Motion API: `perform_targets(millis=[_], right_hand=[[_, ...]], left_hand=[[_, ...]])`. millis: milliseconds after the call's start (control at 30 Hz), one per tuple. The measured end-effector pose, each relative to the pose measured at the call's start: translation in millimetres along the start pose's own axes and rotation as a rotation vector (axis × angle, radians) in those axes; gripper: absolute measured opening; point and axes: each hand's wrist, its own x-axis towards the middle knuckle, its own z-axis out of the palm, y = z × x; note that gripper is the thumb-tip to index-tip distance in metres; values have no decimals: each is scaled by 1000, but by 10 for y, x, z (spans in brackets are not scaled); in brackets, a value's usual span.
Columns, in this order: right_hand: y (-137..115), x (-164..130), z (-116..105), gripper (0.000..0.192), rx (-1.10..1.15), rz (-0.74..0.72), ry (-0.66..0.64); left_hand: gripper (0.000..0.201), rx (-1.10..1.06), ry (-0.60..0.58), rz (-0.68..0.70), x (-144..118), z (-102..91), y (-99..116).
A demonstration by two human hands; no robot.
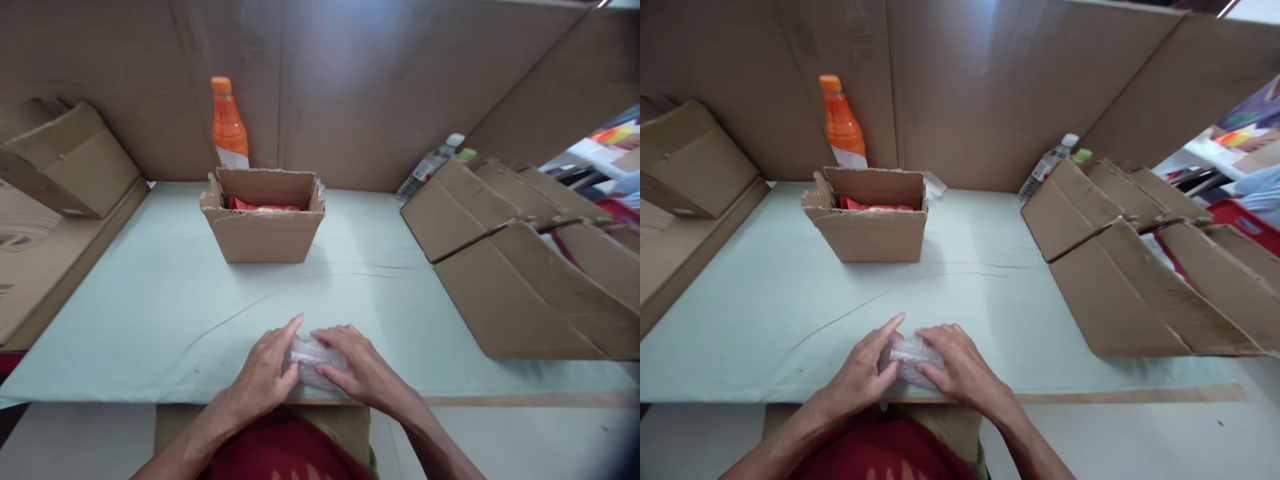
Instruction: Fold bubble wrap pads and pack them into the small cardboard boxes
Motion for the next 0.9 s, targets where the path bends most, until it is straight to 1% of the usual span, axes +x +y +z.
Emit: perform_targets(millis=[67, 100, 133, 200, 267, 333, 367, 433, 500, 567, 633, 700, 767, 833, 900], right_hand=[[-30, 47, -85, 21, -66, -48, -55], [-41, 79, -132, 16, -89, -61, -56], [-51, 117, -186, 15, -101, -63, -37], [-71, 206, -324, 14, -99, -53, 35], [-103, 309, -507, 13, -86, -66, 135], [-150, 424, -723, 11, -109, -107, 256], [-179, 484, -835, 10, -137, -135, 329], [-240, 618, -1053, 9, -206, -175, 472], [-299, 777, -1243, 8, -264, -185, 592], [-349, 976, -1387, 7, -305, -185, 662], [-386, 1217, -1477, 8, -336, -197, 679], [-411, 1479, -1511, 11, -346, -219, 628], [-428, 1733, -1495, 14, -350, -244, 518], [-445, 1959, -1444, 16, -385, -264, 356], [-469, 2154, -1373, 14, -462, -264, 143]], left_hand=[[72, 59, 3, 136, 114, -169, 33], [69, 112, 39, 192, 204, -301, 41], [66, 186, 103, 236, 318, -459, 42], [58, 383, 281, 288, 603, -816, 17], [57, 576, 435, 314, 913, -1149, -49], [58, 716, 518, 324, 1163, -1375, -149], [57, 755, 529, 333, 1241, -1433, -207], [53, 775, 512, 368, 1281, -1445, -323], [48, 745, 505, 420, 1192, -1363, -424], [44, 705, 537, 444, 1051, -1259, -496], [41, 672, 574, 443, 936, -1184, -533], [41, 643, 590, 434, 886, -1149, -546], [41, 616, 601, 425, 891, -1135, -553], [41, 589, 616, 412, 916, -1123, -565], [42, 569, 632, 399, 937, -1108, -581]])
